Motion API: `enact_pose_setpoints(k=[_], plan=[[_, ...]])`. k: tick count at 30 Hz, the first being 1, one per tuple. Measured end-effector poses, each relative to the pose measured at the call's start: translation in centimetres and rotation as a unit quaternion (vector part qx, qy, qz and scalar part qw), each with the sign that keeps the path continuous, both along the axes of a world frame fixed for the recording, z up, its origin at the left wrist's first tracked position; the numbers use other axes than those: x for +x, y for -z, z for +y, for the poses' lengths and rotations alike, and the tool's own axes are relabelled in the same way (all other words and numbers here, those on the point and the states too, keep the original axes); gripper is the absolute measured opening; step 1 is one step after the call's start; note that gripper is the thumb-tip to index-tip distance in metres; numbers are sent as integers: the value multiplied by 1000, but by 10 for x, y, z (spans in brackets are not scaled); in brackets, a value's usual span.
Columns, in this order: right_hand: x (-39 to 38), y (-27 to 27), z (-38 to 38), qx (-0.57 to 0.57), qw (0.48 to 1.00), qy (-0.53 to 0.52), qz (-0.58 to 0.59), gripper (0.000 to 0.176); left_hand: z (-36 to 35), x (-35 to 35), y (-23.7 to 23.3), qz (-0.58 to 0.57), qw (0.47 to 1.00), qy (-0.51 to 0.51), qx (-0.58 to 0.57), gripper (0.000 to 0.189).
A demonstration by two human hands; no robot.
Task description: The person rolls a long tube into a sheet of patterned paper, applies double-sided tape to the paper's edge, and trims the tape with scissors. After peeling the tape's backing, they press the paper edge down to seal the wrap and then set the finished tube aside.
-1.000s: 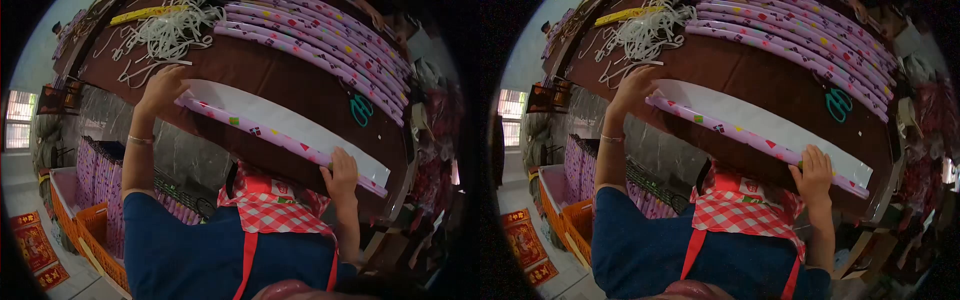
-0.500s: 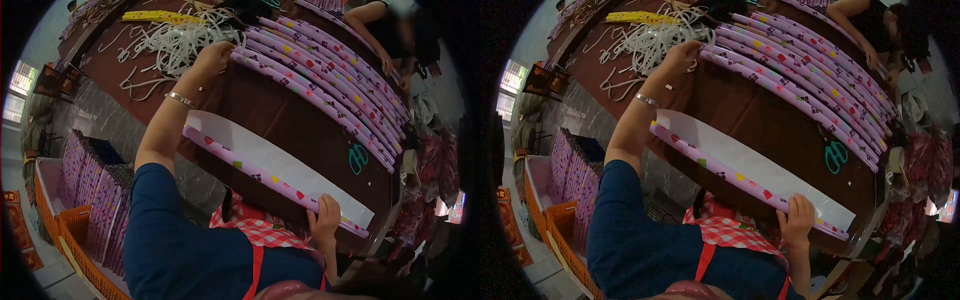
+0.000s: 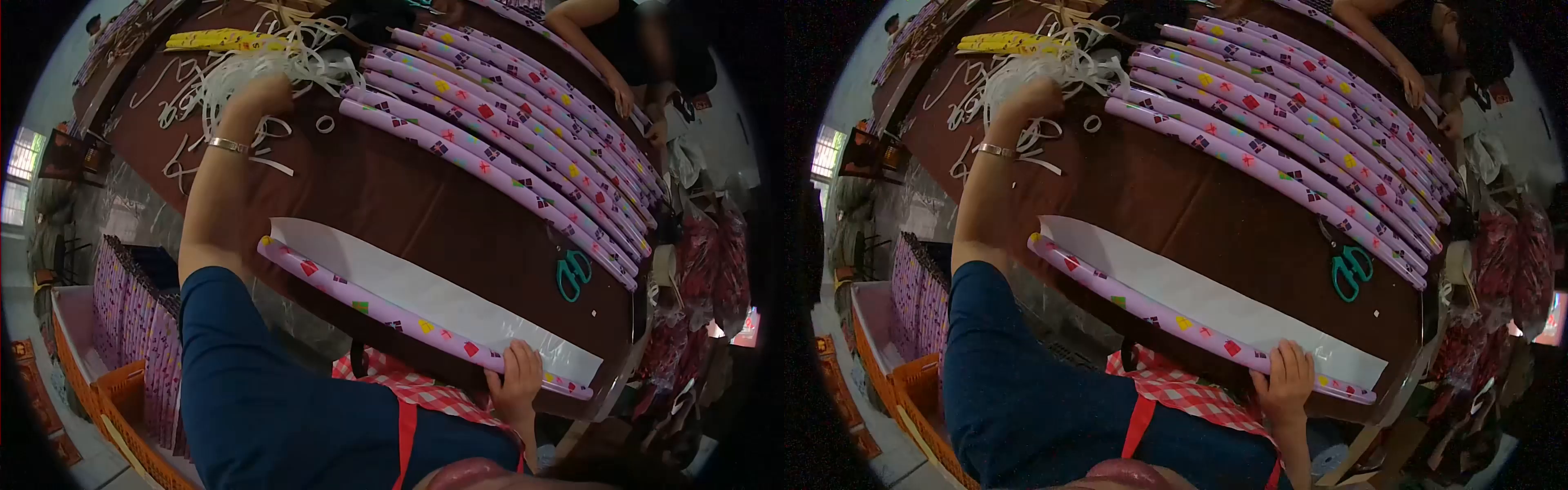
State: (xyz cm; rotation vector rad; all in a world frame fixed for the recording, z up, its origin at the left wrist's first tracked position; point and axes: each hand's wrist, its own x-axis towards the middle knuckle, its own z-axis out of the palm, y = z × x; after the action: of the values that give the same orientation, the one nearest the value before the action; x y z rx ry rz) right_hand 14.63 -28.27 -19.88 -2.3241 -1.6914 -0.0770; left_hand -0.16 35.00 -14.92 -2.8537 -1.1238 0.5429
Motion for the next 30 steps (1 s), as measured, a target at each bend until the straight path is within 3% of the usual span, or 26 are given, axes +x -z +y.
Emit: enact_pose_setpoints(k=[2,4,6,7,10,13,15,17,21,23,25,26,29,30], plan=[[-1,1,-1,10,1000,-3,-6,47,-22,23,-21,-46,998,17,-49,24],[-1,1,-2,8,1000,-1,-6,46,-27,42,-20,-323,941,83,-51,23],[-2,0,-2,7,1000,3,-7,46,-7,69,-4,-428,898,61,81,25],[-3,0,-2,4,1000,5,-2,45,11,80,8,-446,891,49,65,27],[-3,-2,-1,0,1000,10,3,45,24,89,27,-268,963,-16,38,29],[-3,-6,0,-8,1000,13,12,45,10,78,35,-251,961,22,116,31],[-3,-5,0,-12,1000,13,18,45,15,69,32,-252,963,42,89,30],[-2,-4,0,-6,1000,9,12,45,10,59,20,-205,977,7,63,28],[-1,-1,-1,6,1000,6,7,45,29,5,25,-235,966,-31,100,29],[-2,0,-1,12,1000,3,-5,44,41,-24,26,-171,974,-84,125,29],[-2,1,-1,19,1000,3,-4,43,44,-42,19,-118,979,-125,114,27],[-1,1,-1,24,1000,3,-5,43,45,-48,16,-133,977,-136,93,17],[-1,2,-1,25,1000,1,-6,43,42,-29,-10,-44,993,-92,58,16],[-1,2,-1,25,1000,-1,-6,43,47,-23,-8,-76,993,1,86,13]])
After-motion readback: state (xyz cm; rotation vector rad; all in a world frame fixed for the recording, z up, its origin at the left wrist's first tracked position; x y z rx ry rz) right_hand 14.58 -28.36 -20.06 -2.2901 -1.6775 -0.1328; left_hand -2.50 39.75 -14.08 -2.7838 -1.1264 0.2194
